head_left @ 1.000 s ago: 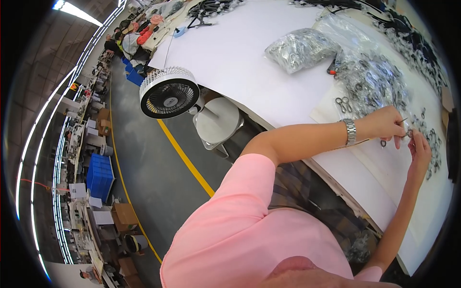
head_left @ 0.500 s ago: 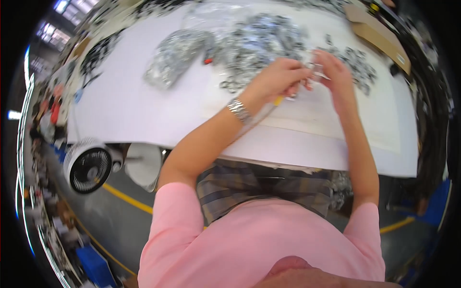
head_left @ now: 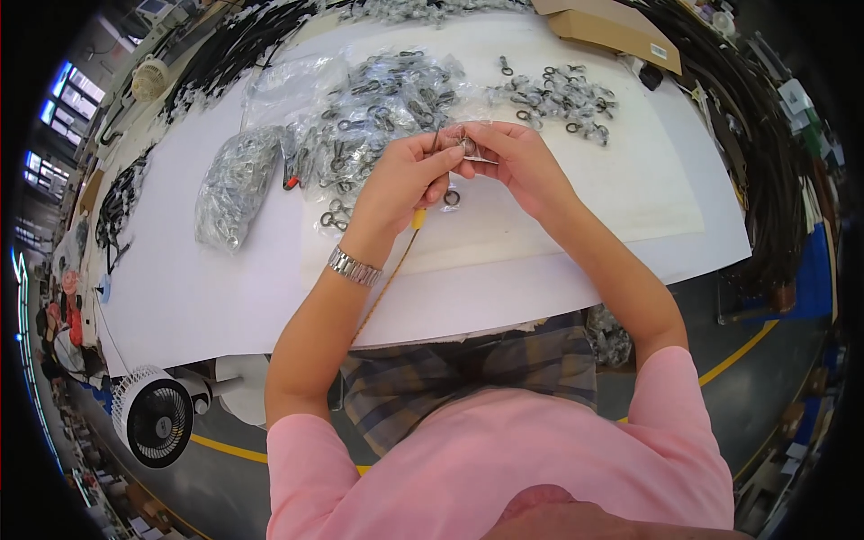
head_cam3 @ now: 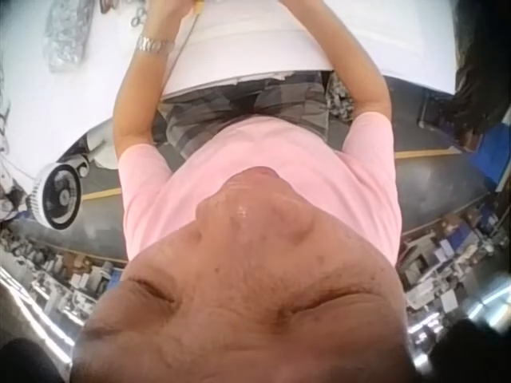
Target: Attaching small metal rings to thin yellow cords in a factory setting.
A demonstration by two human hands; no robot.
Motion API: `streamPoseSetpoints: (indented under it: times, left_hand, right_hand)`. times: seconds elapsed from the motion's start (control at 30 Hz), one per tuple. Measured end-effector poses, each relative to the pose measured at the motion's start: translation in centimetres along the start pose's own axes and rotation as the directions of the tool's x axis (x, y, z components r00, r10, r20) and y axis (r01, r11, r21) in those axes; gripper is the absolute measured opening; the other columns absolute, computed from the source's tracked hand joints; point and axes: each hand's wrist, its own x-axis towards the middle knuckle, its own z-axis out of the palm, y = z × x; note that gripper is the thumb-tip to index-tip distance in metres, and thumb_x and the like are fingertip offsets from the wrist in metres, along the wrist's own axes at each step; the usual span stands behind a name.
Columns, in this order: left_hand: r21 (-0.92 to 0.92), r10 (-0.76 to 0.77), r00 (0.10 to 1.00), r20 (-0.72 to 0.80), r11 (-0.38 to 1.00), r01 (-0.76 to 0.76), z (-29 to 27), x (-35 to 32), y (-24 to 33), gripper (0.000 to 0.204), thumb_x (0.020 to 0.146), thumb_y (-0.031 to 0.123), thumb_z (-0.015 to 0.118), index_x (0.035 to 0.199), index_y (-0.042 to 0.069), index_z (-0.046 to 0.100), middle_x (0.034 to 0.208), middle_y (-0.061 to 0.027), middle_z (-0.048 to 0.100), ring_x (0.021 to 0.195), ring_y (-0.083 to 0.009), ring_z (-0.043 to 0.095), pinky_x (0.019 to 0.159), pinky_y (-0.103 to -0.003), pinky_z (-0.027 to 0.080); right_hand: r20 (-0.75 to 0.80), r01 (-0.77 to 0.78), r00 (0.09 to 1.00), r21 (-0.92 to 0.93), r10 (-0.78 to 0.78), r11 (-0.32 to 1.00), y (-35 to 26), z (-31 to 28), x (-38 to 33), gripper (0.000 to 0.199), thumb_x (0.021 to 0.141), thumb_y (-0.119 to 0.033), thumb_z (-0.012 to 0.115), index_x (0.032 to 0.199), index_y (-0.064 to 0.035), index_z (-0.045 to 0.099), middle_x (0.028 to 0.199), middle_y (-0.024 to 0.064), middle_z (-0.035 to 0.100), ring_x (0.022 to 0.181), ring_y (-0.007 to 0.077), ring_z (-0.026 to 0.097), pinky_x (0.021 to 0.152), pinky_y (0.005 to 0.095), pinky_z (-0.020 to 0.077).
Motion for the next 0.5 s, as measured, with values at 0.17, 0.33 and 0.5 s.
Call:
streamPoseSetpoints:
  times: [0.17,0.33,0.5]
  left_hand:
    - [0.036,0.024,0.999,0.030,0.999,-0.025,-0.1,-0.2,0.5,0.015,0.101,0.014,0.065,0.108,0.001,0.066,0.093,-0.0066,0.074,0.054,-0.0022,0.046,0.046,-0.017,0.032]
    - [0.010,0.073,0.982,-0.176,0.997,-0.073,0.0,-0.2,1.2,0.019,0.099,0.015,0.069,0.112,0.001,0.068,0.092,-0.0041,0.073,0.061,-0.0003,0.048,0.047,-0.015,0.031]
    - [0.107,0.086,0.975,-0.205,0.992,-0.065,0.4,-0.3,1.3,0.017,0.099,0.016,0.071,0.108,0.001,0.072,0.084,0.0031,0.065,0.062,0.0006,0.046,0.048,-0.016,0.029]
  right_hand:
    - [-0.015,-0.024,1.000,-0.055,0.023,0.998,-0.1,-0.5,0.2,0.030,0.104,-0.026,0.060,0.115,-0.0004,0.073,0.104,0.0057,0.074,0.082,0.0139,0.068,0.087,0.0312,0.0540]
    - [-0.155,-0.018,0.987,0.091,0.032,0.996,-0.5,-0.2,0.1,0.029,0.105,-0.029,0.060,0.111,-0.0050,0.074,0.116,0.0041,0.074,0.109,0.0145,0.065,0.097,0.0325,0.0487]
    - [-0.167,-0.020,0.985,0.127,0.041,0.992,-0.2,-0.7,0.2,0.029,0.105,-0.033,0.061,0.107,-0.0072,0.074,0.118,0.0047,0.074,0.110,0.0143,0.065,0.096,0.0318,0.0486]
